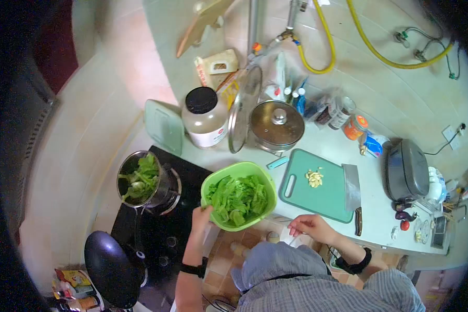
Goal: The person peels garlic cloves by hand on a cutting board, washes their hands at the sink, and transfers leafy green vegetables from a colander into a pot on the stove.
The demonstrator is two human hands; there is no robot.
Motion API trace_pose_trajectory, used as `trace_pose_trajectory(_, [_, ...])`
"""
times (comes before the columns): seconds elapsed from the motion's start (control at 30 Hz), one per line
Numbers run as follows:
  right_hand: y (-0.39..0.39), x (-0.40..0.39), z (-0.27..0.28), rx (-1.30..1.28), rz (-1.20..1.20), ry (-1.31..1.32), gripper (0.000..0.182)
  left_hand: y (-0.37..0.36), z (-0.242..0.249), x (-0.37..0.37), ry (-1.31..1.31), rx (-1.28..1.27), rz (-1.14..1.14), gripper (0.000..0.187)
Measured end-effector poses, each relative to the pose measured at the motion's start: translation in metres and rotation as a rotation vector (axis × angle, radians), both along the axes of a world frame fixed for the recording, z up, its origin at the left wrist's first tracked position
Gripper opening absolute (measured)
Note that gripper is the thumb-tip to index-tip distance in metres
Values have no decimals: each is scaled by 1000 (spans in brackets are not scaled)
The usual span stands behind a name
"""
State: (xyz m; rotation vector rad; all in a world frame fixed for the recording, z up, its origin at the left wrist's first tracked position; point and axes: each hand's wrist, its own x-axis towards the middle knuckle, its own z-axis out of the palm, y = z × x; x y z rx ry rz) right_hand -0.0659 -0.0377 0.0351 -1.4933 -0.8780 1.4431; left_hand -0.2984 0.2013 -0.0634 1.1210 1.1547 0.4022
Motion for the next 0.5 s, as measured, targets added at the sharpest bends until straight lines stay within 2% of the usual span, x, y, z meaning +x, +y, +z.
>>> trace_pose_trajectory(0.07, [-15, 7, 1, -19, -20, -5, 22, 15, -10, 9, 74, 28, -21, 28])
trace_pose_trajectory(0.33, [-88, 34, -5, -35, -177, -54, 23, 68, -27, 33, 97, 11, -81, 34])
trace_pose_trajectory(0.5, [-129, 34, -19, -100, -384, -40, 23, 65, -19, 35, 224, 26, -133, 43])
